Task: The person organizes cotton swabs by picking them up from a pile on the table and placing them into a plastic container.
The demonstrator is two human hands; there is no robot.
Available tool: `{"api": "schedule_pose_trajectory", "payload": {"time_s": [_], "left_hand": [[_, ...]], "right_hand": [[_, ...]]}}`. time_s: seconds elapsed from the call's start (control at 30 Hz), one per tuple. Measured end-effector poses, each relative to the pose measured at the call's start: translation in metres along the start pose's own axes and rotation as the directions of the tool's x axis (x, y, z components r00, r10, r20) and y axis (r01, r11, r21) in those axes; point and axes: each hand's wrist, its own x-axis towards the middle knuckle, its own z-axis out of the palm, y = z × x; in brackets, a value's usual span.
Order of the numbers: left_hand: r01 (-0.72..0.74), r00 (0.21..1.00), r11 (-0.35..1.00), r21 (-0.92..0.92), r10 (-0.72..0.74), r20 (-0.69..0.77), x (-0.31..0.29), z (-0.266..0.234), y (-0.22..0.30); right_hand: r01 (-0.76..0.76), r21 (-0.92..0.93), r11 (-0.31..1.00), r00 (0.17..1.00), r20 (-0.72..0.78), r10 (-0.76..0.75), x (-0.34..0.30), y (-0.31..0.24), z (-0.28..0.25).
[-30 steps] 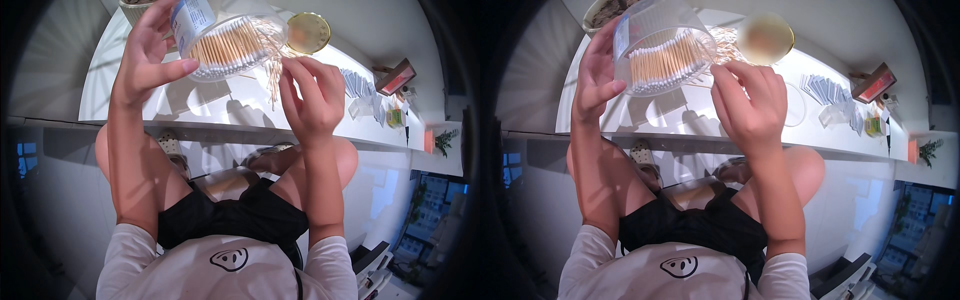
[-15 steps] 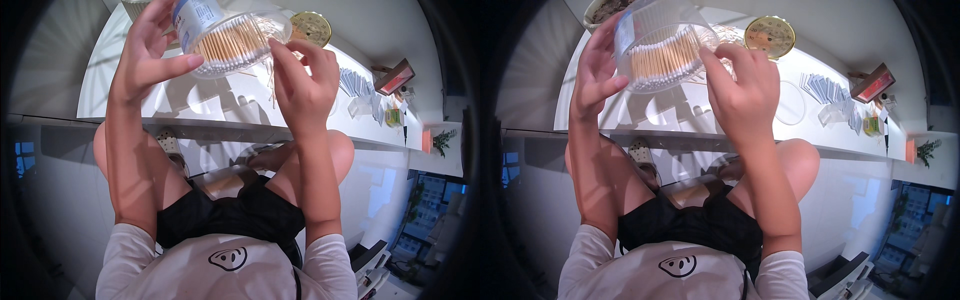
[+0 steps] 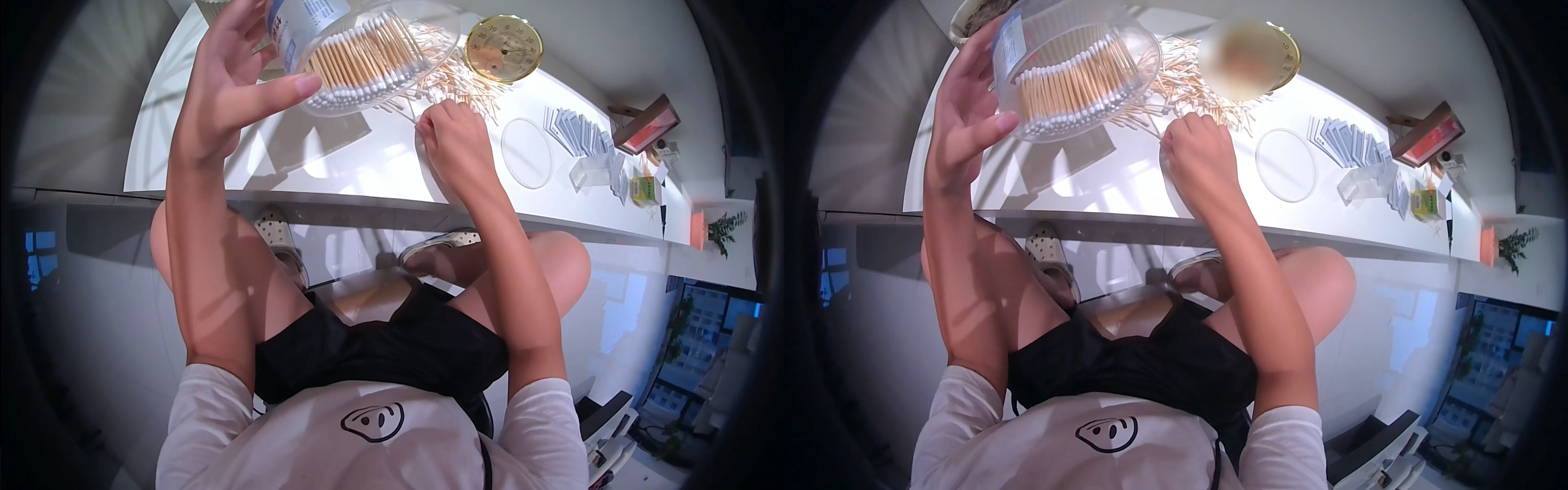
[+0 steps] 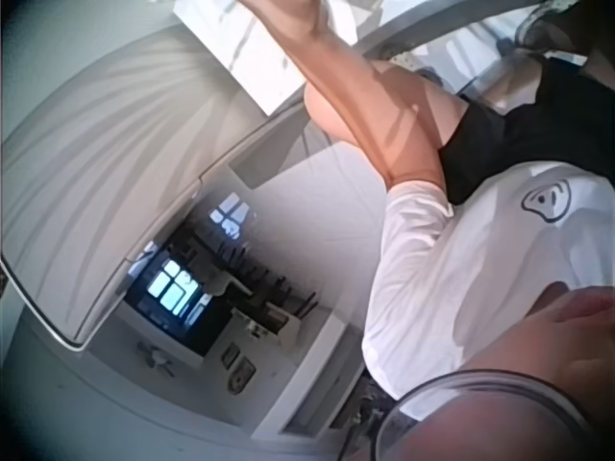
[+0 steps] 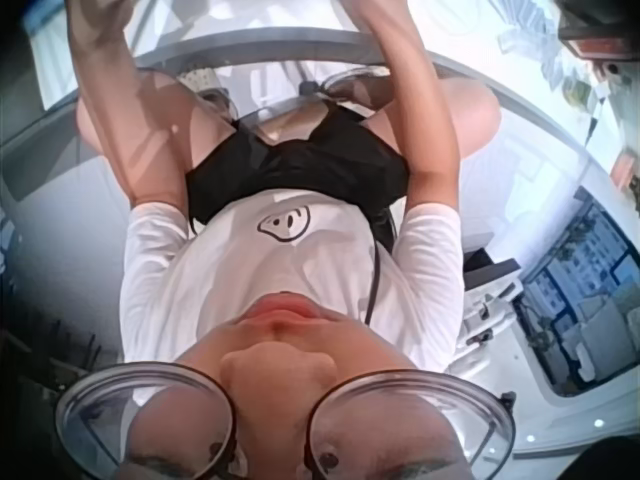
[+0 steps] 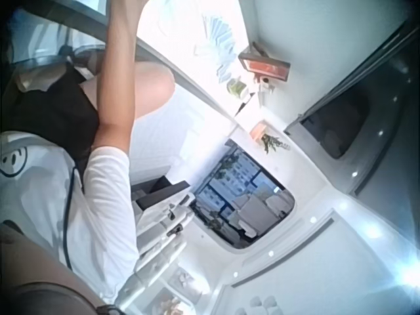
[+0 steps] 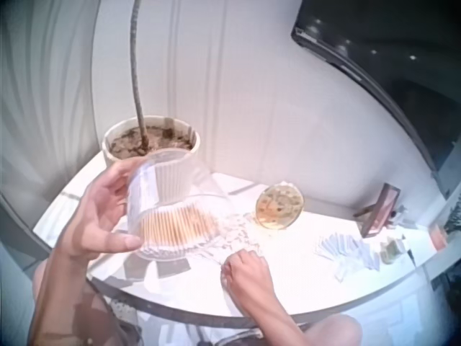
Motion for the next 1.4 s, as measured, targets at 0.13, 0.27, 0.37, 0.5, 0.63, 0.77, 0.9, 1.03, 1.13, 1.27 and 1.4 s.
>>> {"api": "schedule_pose_trajectory", "payload": {"time_s": [0.13,0.27,0.37,0.5,0.63,0.77,0.9,1.03,1.13,1.27,1.4], "left_hand": [[0.016,1.000,1.000,0.010,-0.016,0.000,0.000,0.001,0.001],[0.017,1.000,1.000,-0.002,-0.017,-0.016,0.000,0.002,-0.003],[0.006,1.000,1.000,0.012,-0.006,-0.015,0.000,0.002,-0.006],[0.011,1.000,1.000,0.015,-0.011,-0.006,0.002,0.004,-0.005],[0.026,0.999,1.000,0.018,-0.026,-0.029,0.000,-0.001,-0.002],[-0.023,1.000,1.000,0.002,0.023,-0.003,0.002,-0.002,-0.005],[0.010,1.000,0.998,-0.057,-0.011,-0.017,0.003,0.005,-0.002],[-0.011,1.000,0.997,-0.081,0.009,-0.025,0.005,0.013,-0.004],[0.013,1.000,0.997,-0.070,-0.012,0.018,0.002,0.011,-0.002],[0.005,1.000,0.999,-0.048,-0.006,-0.013,-0.001,0.012,-0.004],[0.003,1.000,1.000,-0.013,-0.004,-0.022,0.000,0.009,-0.001]], "right_hand": [[0.048,-0.082,0.995,0.999,-0.016,-0.050,-0.005,-0.004,0.000],[0.001,0.041,0.999,0.991,-0.137,0.005,-0.001,-0.020,0.002],[-0.001,-0.033,0.999,0.991,-0.134,-0.004,0.004,-0.021,0.013],[-0.031,-0.122,0.992,0.995,-0.100,0.019,0.010,-0.016,0.017],[-0.159,-0.062,0.985,0.934,-0.332,0.130,0.019,-0.019,-0.009],[0.002,-0.043,0.999,0.783,-0.621,-0.028,0.014,-0.018,-0.062],[0.196,-0.258,0.946,0.681,-0.658,-0.321,-0.004,-0.055,-0.091],[0.271,-0.351,0.896,0.657,-0.613,-0.439,0.019,-0.070,-0.074],[0.256,-0.350,0.901,0.686,-0.591,-0.425,0.039,-0.080,-0.057],[0.205,-0.349,0.914,0.748,-0.547,-0.376,0.048,-0.088,-0.051],[0.266,-0.168,0.949,0.682,-0.663,-0.308,0.028,-0.072,-0.073]]}}
